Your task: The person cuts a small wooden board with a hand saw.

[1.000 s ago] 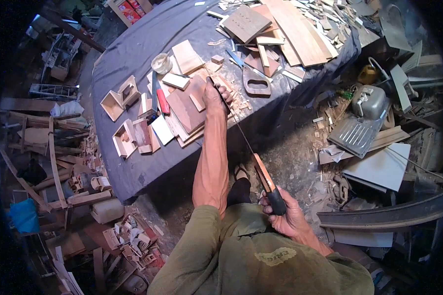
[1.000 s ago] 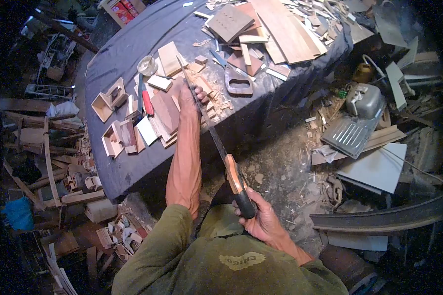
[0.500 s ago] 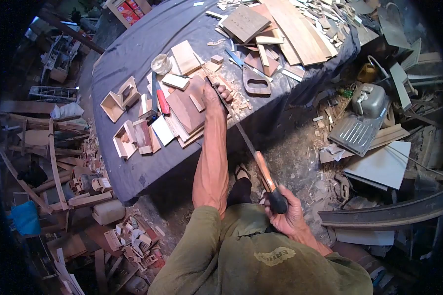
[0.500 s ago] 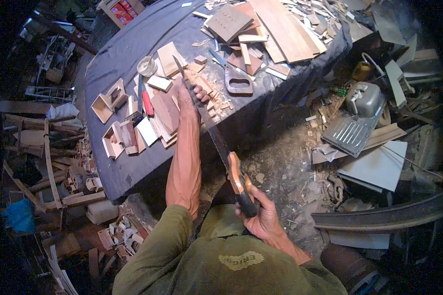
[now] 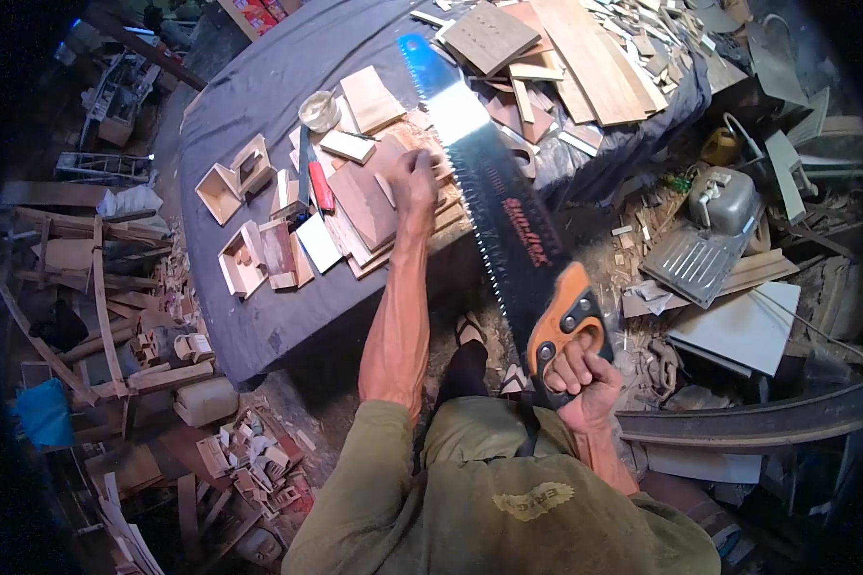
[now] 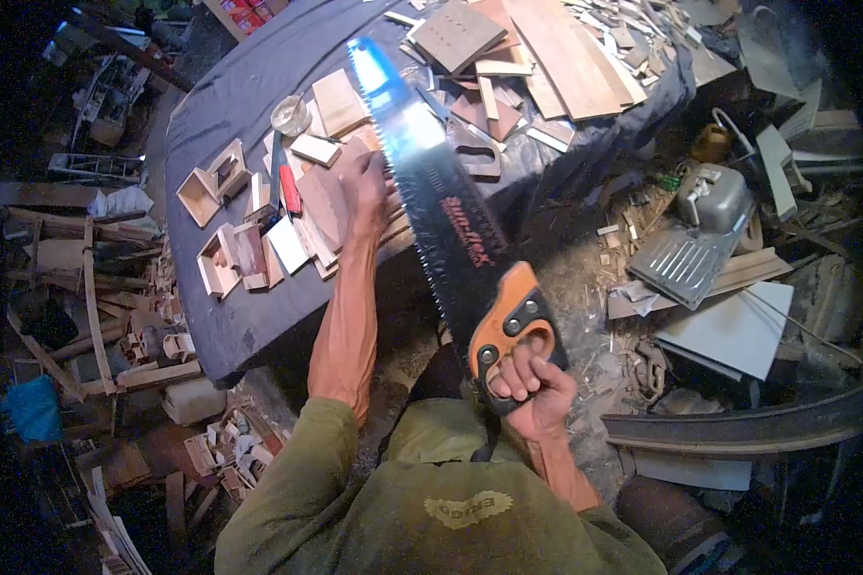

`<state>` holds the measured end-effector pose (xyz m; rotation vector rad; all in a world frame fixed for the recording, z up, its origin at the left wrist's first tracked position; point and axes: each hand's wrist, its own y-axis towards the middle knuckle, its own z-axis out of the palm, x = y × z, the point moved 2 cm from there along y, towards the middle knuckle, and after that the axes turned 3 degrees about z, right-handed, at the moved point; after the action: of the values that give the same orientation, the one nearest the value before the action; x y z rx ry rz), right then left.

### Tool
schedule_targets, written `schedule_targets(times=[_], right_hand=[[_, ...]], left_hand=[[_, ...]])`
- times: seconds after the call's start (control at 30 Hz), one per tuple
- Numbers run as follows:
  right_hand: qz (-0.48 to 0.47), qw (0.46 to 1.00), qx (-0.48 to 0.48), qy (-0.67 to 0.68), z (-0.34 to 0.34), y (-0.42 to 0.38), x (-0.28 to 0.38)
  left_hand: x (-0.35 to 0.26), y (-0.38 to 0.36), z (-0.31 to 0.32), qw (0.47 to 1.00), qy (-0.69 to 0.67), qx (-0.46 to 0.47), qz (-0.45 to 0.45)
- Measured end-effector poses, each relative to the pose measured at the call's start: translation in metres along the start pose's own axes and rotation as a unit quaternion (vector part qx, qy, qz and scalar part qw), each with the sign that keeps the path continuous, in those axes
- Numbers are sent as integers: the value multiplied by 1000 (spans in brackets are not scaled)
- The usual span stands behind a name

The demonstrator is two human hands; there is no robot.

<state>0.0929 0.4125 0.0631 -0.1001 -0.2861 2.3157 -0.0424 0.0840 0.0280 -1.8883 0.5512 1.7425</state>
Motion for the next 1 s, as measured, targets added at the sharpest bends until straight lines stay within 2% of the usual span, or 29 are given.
schedule_targets(times=[0.03, 0.1, 0.17, 0.23, 0.27, 0.3, 0.37, 0.4, 0.47, 0.57, 0.6, 0.63, 0.7, 0.8, 0.93, 1.0], right_hand=[[-11, 998, 0, -68, 0, 2, 4], [-34, 979, -2, -203, -4, -2, 18], [-82, 931, -92, -344, -8, 1, 25], [-130, 854, -192, -466, 2, 0, 28], [-164, 809, -230, -516, 18, 5, 22], [-170, 780, -222, -560, -3, 6, 23], [-193, 713, -211, -640, 10, 12, 15], [-165, 682, -203, -683, 9, 12, 15], [-165, 671, -197, -695, 4, 14, 15], [-176, 646, -170, -723, 0, 15, 13], [-192, 630, -148, -738, 1, 17, 13], [-210, 611, -124, -753, 3, 20, 14], [-216, 613, -115, -751, 2, 23, 12], [-204, 620, -106, -750, -1, 24, 11], [-225, 615, -80, -752, -7, 26, 10], [-230, 595, -70, -767, -10, 27, 12]], left_hand=[[2, 3, -8, 992, 94, -33, 84], [23, 14, -33, 926, 275, -90, 244], [30, 29, -32, 891, 368, -103, 245], [37, 32, -28, 841, 471, -110, 243], [50, 43, -26, 838, 477, -99, 245], [57, 49, -23, 831, 496, -95, 235], [63, 55, -18, 813, 536, -83, 212], [66, 56, -16, 799, 553, -85, 222], [66, 53, -16, 767, 588, -87, 241], [61, 58, -19, 803, 559, -41, 201], [66, 62, -19, 803, 540, -58, 245], [63, 62, -19, 801, 544, -55, 241], [57, 58, -21, 797, 555, -49, 233], [74, 74, -25, 792, 534, -55, 289], [71, 81, -23, 798, 546, -36, 252], [68, 82, -23, 808, 542, -20, 229]])
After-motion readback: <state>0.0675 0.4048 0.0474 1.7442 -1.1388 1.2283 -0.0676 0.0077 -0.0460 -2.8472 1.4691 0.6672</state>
